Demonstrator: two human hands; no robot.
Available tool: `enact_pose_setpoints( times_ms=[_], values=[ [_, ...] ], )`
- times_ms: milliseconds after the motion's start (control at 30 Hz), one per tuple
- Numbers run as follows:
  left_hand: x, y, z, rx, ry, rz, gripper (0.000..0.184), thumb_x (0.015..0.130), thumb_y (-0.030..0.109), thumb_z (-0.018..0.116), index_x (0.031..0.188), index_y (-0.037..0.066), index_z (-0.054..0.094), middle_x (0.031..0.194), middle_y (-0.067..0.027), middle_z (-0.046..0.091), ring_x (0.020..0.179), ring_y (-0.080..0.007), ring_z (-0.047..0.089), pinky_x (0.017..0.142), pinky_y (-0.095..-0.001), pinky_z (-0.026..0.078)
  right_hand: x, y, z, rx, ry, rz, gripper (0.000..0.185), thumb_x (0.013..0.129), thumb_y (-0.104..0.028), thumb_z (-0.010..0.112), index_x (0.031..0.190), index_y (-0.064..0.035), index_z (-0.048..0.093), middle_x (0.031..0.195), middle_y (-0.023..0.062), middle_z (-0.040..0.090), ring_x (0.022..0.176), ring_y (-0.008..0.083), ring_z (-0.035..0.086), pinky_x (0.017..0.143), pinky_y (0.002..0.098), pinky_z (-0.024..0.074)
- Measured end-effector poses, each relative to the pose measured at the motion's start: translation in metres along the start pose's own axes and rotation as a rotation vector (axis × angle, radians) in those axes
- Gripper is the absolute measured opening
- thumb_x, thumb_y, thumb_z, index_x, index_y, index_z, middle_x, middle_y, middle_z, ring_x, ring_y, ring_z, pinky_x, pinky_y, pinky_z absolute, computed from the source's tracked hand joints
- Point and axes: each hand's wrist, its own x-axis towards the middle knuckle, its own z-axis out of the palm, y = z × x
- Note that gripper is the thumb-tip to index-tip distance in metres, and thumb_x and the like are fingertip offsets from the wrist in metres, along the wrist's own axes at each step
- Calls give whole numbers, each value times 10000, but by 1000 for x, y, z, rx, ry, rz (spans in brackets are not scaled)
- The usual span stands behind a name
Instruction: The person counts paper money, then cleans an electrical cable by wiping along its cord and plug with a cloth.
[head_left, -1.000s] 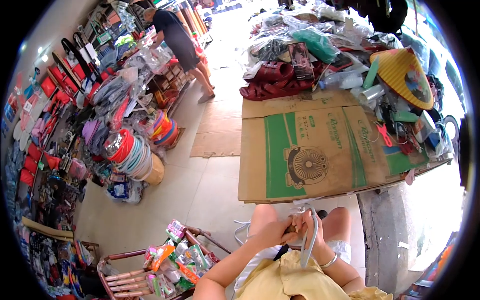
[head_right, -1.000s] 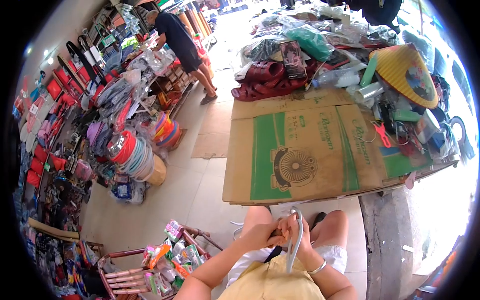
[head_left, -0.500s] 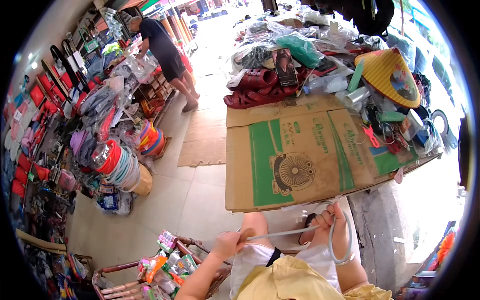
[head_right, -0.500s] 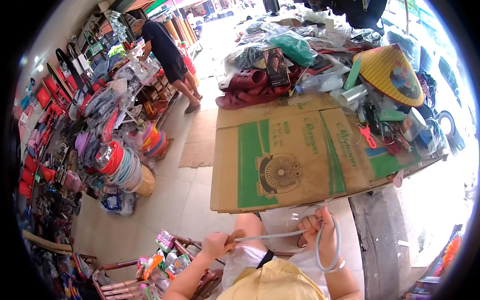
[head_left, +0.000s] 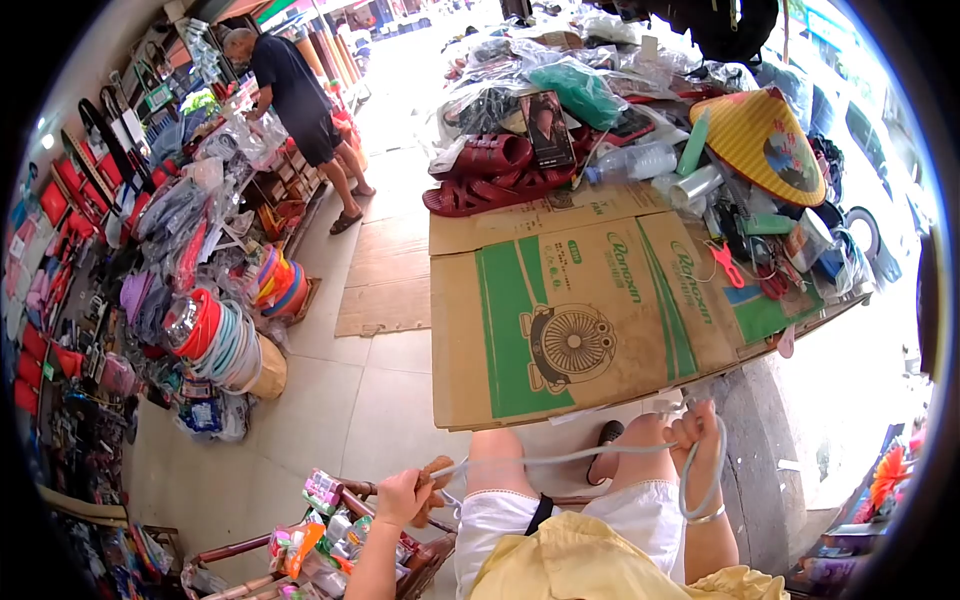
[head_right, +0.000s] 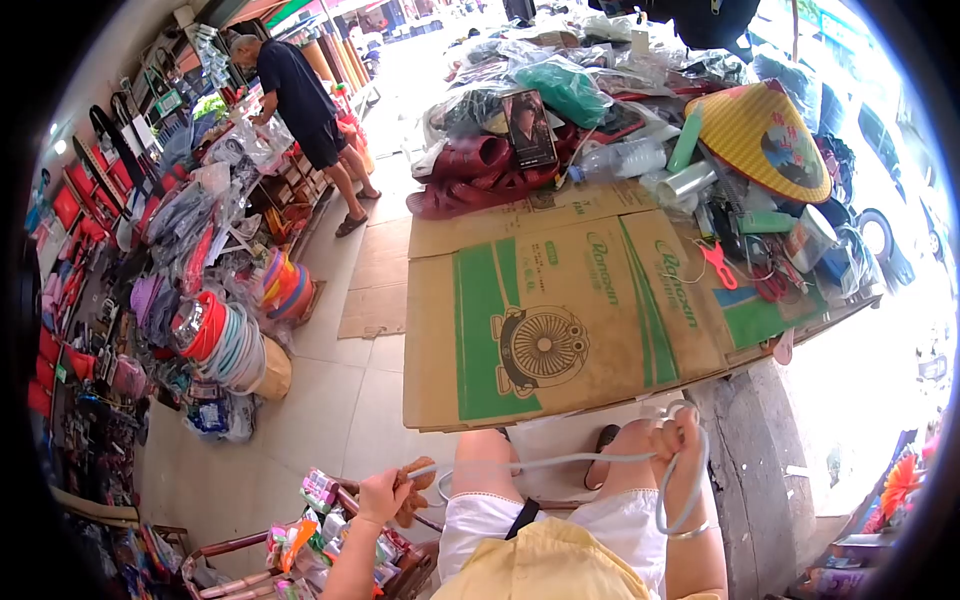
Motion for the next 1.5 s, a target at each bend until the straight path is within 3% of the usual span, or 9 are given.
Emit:
enact_pose_setpoints(
  times_ms=[200, 367, 600, 767, 833, 933, 1333, 1400, 1500],
  values=[
    [37, 71, -30, -166, 17, -51, 225, 727, 222, 691, 814, 50, 574, 668, -162, 578, 604, -368, 571, 537, -428, 458, -25, 36, 35, -790, -297, 342, 239, 871, -219, 601, 1024, -37, 617, 914, 60, 626, 770, 105, 583, 625, 218, 473],
    [48, 114, -26, -209, -87, 198, 245, 678, 215, 705, 813, 63, 568, 664, -122, 590, 590, -329, 581, 525, -403, 470, -27, 101, 58, -1280, -919, -483, 419, 788, -109, 635, 1198, -73, 555, 1189, 116, 534, 1054, 263, 514, 900, 398, 406],
    [45, 129, -35, -127, -175, 267, 200, 657, 179, 720, 765, 80, 583, 642, -78, 580, 554, -288, 579, 508, -379, 473, -29, 102, 71, -1410, -838, -685, 541, 712, -134, 674, 1233, -103, 531, 1072, 118, 526, 1045, 321, 464, 876, 421, 373],
    [47, 131, -32, -85, -127, 235, 242, 611, 181, 748, 744, 87, 569, 676, -77, 567, 621, -295, 580, 536, -381, 473, -27, 96, 75, -1545, -832, -762, 316, 735, -135, 662, 1034, -75, 579, 1025, 111, 531, 981, 307, 501, 826, 406, 410],
    [52, 125, -24, -73, -45, 232, 245, 608, 171, 739, 751, 95, 555, 688, -70, 569, 635, -287, 580, 537, -384, 470, -27, 102, 66, -1299, -947, -81, 215, 781, -153, 625, 962, -52, 570, 953, 118, 561, 853, 289, 553, 766, 391, 450],
    [56, 120, -19, -52, 21, 170, 243, 600, 138, 721, 743, 95, 530, 713, -73, 569, 661, -287, 577, 535, -393, 465, -35, 105, 69, -1204, -918, 293, 206, 826, -171, 571, 976, -31, 555, 887, 136, 584, 794, 296, 581, 722, 391, 471],
    [36, 26, 57, 38, 230, 240, 174, 688, 135, 661, 683, 95, 491, 626, -95, 536, 573, -310, 553, 503, -413, 453, -55, 59, 97, -1457, -1017, 323, 222, 850, -195, 521, 1011, -44, 533, 870, 156, 640, 817, 347, 620, 708, 410, 480],
    [17, -15, 52, 122, 232, -252, 200, 702, 151, 658, 639, 107, 473, 625, -108, 543, 581, -328, 562, 511, -426, 453, -51, 19, 98, -1430, -972, 368, 208, 838, -144, 514, 1021, -45, 530, 932, 122, 637, 846, 315, 621, 738, 372, 485],
    [-22, -72, 33, 243, 241, -273, 175, 710, 141, 643, 658, 108, 479, 627, -114, 535, 577, -346, 555, 513, -453, 441, -49, -21, 70, -1427, -890, 368, 201, 823, -137, 518, 997, -42, 553, 866, 88, 634, 774, 234, 613, 731, 339, 484]
  ],
)
